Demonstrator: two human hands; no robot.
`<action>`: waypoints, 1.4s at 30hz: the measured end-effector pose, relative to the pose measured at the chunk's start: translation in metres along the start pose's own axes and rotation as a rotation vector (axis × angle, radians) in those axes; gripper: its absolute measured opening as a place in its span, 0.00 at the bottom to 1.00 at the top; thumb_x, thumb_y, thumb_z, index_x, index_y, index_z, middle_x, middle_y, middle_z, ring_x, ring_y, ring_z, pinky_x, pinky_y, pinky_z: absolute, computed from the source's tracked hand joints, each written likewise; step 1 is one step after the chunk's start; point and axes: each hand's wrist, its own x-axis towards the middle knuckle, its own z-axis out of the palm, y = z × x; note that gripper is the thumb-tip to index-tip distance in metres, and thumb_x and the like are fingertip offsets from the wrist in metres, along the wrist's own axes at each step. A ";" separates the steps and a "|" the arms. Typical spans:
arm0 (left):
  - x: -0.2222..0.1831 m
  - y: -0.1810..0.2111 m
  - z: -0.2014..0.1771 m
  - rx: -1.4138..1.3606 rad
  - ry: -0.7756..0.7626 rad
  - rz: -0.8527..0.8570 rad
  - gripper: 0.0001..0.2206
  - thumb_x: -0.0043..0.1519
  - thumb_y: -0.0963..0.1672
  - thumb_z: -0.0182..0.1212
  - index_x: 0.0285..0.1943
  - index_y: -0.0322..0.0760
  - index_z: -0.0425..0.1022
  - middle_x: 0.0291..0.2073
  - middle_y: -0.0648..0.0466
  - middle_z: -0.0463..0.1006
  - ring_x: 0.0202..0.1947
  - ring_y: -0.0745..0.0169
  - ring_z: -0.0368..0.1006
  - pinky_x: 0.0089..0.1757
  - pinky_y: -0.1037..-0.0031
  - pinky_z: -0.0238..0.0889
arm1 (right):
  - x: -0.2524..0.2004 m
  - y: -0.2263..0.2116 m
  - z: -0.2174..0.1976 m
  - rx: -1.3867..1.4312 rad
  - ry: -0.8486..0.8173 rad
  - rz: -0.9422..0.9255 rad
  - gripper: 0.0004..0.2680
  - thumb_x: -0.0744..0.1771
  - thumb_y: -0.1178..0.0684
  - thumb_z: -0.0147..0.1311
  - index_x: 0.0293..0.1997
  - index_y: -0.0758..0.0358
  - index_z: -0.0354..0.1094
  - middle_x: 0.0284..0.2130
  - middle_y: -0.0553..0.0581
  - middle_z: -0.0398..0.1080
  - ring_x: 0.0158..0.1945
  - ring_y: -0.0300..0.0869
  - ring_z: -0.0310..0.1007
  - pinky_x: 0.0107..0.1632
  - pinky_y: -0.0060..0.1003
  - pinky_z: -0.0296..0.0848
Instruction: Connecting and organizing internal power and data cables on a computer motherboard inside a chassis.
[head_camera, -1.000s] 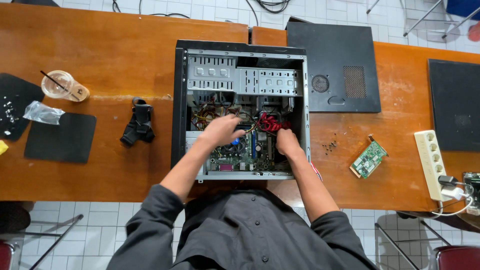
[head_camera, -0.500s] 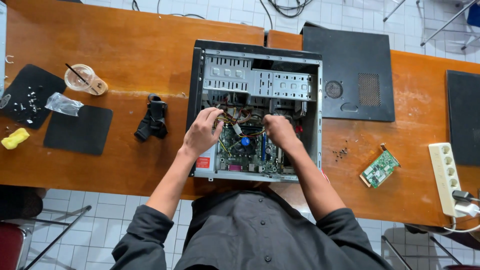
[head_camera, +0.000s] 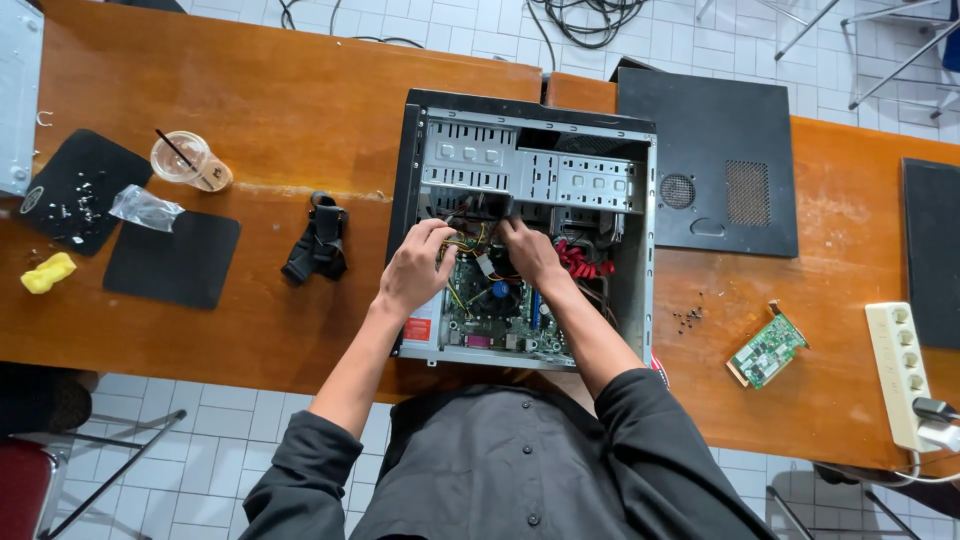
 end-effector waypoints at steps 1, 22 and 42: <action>0.001 0.000 0.000 -0.005 0.000 0.001 0.10 0.67 0.43 0.59 0.55 0.35 0.76 0.48 0.47 0.74 0.53 0.50 0.75 0.53 0.65 0.72 | -0.001 0.001 0.000 -0.004 -0.002 0.003 0.10 0.66 0.61 0.46 0.51 0.57 0.65 0.47 0.61 0.68 0.30 0.64 0.78 0.33 0.53 0.80; 0.000 -0.001 -0.001 0.001 -0.027 -0.019 0.09 0.68 0.44 0.58 0.53 0.36 0.76 0.49 0.48 0.73 0.52 0.50 0.77 0.50 0.67 0.75 | -0.029 0.013 -0.018 0.054 -0.352 0.318 0.08 0.69 0.53 0.45 0.53 0.58 0.61 0.34 0.65 0.73 0.36 0.67 0.79 0.39 0.58 0.79; 0.003 0.001 -0.005 0.012 -0.072 -0.040 0.10 0.68 0.45 0.56 0.54 0.37 0.76 0.50 0.48 0.73 0.51 0.50 0.78 0.49 0.66 0.76 | -0.004 -0.027 -0.075 0.312 -0.395 0.507 0.13 0.64 0.62 0.53 0.54 0.67 0.67 0.38 0.79 0.75 0.44 0.74 0.78 0.43 0.63 0.78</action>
